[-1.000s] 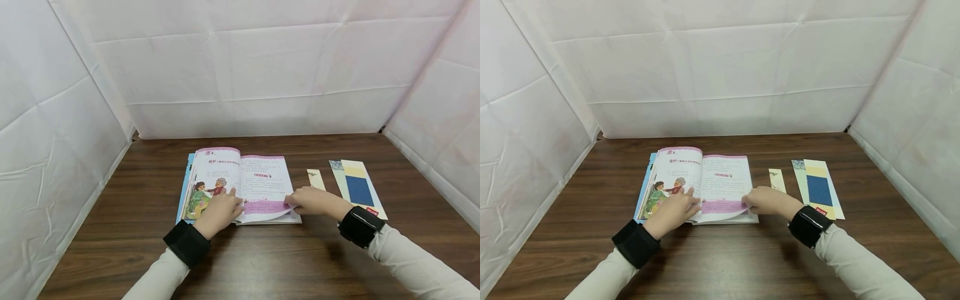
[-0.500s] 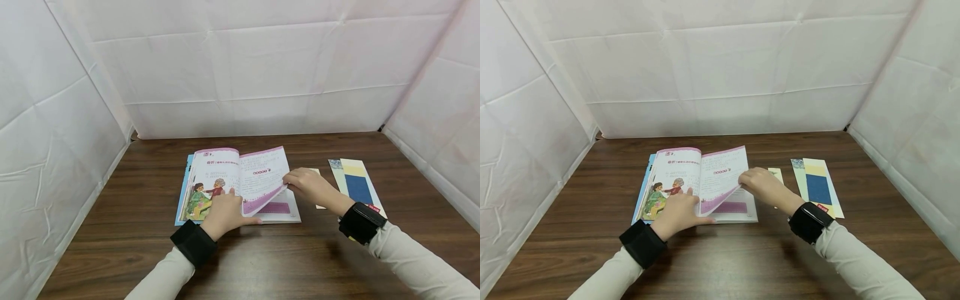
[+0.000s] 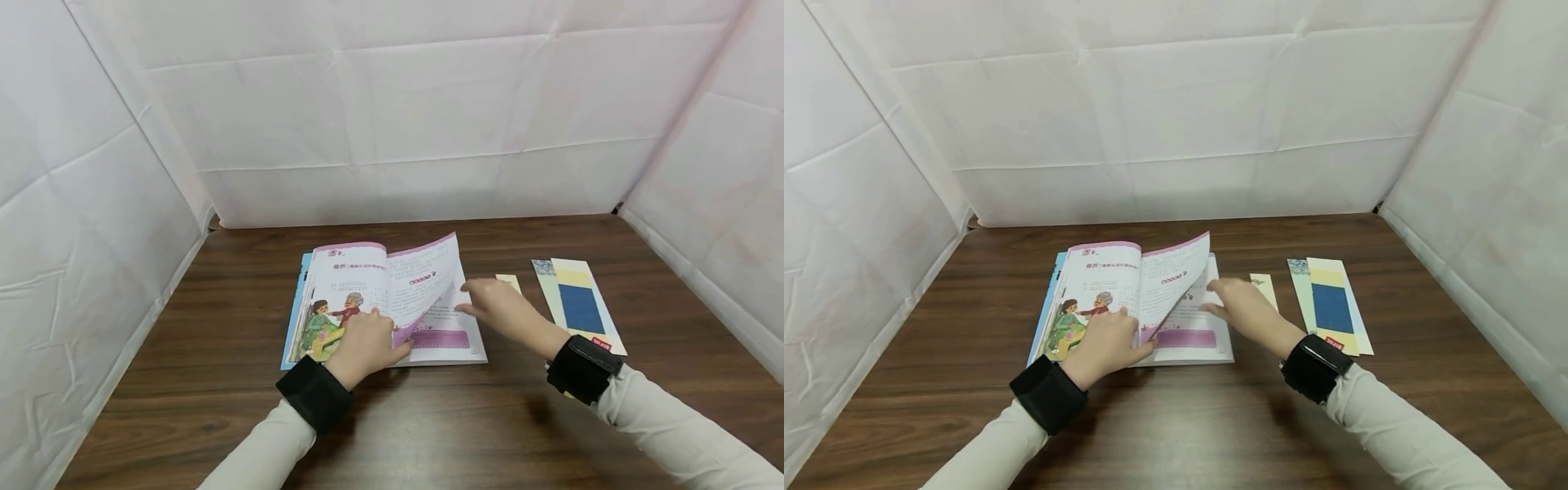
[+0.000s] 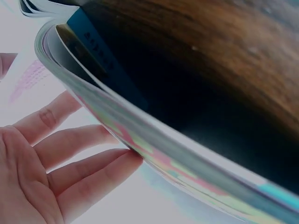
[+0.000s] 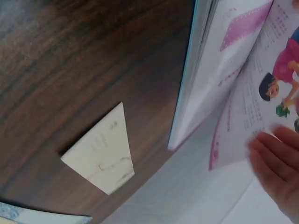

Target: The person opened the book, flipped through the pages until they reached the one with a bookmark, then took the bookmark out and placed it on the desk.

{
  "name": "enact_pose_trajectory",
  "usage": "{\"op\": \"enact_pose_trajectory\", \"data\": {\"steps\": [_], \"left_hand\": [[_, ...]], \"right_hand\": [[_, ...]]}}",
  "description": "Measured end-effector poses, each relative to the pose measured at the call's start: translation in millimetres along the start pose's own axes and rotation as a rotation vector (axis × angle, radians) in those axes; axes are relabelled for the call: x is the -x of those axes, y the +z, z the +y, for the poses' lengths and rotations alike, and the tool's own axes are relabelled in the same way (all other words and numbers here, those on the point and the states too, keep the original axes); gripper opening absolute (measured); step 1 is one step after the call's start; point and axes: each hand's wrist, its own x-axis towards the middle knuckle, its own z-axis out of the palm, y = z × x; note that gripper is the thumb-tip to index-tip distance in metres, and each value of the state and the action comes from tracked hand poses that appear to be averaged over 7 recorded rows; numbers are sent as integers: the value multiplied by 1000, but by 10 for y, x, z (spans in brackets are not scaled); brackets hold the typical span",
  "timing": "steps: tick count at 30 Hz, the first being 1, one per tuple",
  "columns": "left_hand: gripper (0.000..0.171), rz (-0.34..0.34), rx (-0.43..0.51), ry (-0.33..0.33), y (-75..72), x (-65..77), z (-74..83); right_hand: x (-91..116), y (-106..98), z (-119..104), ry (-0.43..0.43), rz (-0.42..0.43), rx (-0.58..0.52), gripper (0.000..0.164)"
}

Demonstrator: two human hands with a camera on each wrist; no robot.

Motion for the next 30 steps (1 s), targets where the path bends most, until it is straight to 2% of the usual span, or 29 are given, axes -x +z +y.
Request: {"op": "enact_pose_trajectory", "data": {"steps": [3,5,8,12,15,17,19,21,23,25,27,30], "left_hand": [[52,19,12,-4,13,4,-12],[51,39,23,-5,20,10,-21],[46,41,60,-1,19,23,-46],[43,10,155,-19,12,50,-111],[43,-10,308,-116,-13,69,-162],[41,-13,459,-223,-47,75,-196],[35,32,603,-324,-86,73,-233],[35,99,689,-397,-111,69,-271],[32,147,694,-436,-123,71,-301],[30,187,643,-439,-128,86,-325],[33,193,587,-425,-139,108,-342],[59,189,506,-374,-170,142,-353]], "right_hand": [[28,101,2,-55,-223,-1,40],[66,175,2,-89,-333,-2,48],[103,235,-3,-113,-416,-3,58],[70,217,-12,-115,-463,16,62],[32,195,-23,-91,-501,16,64],[18,184,-32,-77,-515,22,65],[8,167,-44,-69,-521,25,66],[0,147,-56,-65,-522,34,66],[-6,128,-66,-65,-520,40,66],[-7,118,-71,-59,-524,39,66],[-8,112,-78,-64,-522,39,65],[-8,114,-86,-63,-520,32,66]]}}
